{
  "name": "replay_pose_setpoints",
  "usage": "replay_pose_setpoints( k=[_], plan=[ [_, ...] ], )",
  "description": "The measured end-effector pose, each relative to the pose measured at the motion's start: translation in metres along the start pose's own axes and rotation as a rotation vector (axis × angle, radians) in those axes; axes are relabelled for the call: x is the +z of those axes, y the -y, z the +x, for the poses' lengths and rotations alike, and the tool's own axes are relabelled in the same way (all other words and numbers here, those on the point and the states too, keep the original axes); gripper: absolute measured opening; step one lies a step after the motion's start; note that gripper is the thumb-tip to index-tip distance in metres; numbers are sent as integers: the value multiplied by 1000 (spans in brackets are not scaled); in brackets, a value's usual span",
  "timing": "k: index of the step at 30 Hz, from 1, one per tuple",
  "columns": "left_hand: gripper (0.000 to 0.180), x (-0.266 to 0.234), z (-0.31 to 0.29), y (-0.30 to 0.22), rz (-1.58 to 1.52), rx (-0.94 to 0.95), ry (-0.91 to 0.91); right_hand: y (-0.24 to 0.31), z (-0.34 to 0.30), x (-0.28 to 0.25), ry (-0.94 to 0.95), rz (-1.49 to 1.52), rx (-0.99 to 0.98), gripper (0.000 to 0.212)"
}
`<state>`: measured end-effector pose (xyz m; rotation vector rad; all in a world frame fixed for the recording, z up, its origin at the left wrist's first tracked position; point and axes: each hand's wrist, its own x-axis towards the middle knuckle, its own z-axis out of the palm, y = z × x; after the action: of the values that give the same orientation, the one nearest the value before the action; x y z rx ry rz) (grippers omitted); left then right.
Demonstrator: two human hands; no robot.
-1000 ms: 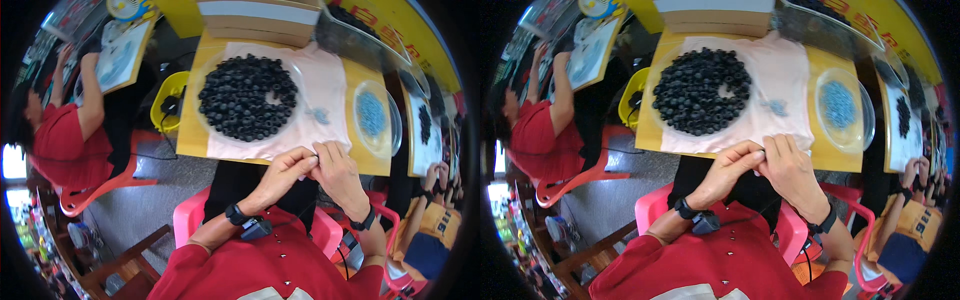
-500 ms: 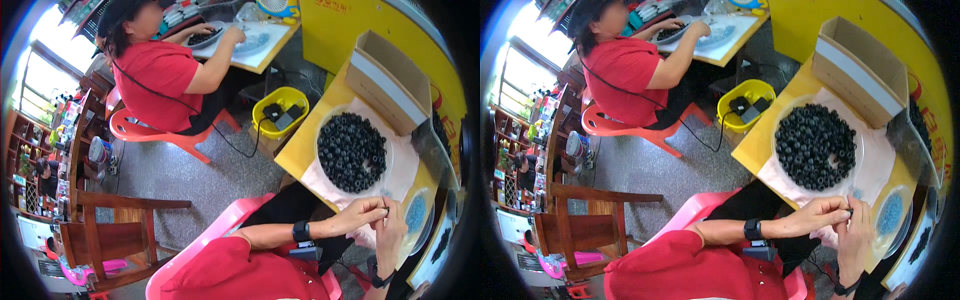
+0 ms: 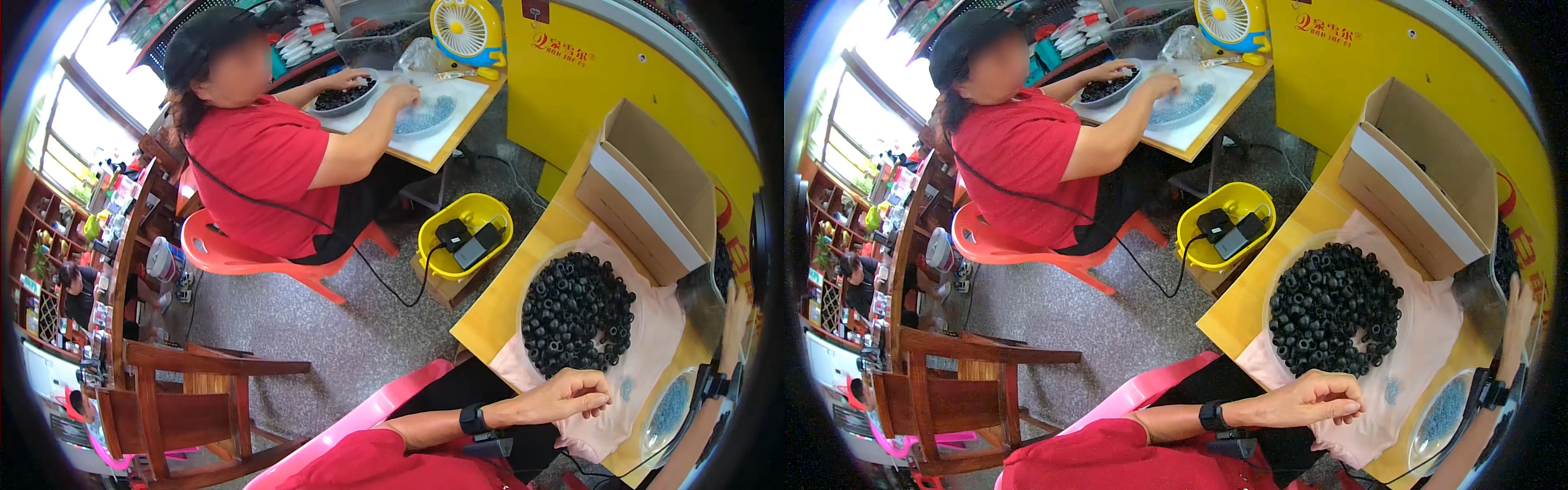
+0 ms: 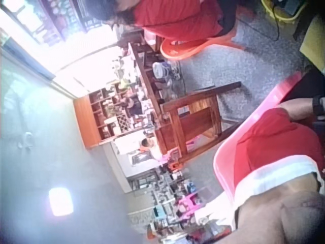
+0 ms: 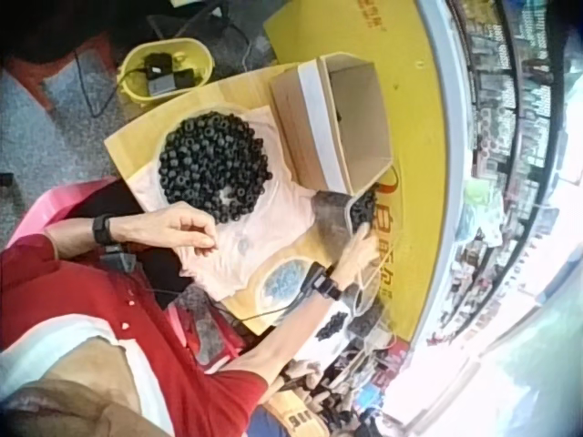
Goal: Assembling small black plastic components with tiny silver pins or beads by hand at a workbench.
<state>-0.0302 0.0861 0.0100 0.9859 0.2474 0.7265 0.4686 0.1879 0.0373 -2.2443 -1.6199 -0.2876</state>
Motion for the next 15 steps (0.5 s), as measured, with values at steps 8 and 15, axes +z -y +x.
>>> replay_pose_setpoints(
  k=[8, 15],
  plan=[
    [19, -10, 3, 0, 63, 4, 12, -33, 14, 14, 61, 97, 106, 49],
    [19, -12, 2, 2, 42, -35, -10, -14, 5, 16, 17, 227, 31, 50]
  ],
)
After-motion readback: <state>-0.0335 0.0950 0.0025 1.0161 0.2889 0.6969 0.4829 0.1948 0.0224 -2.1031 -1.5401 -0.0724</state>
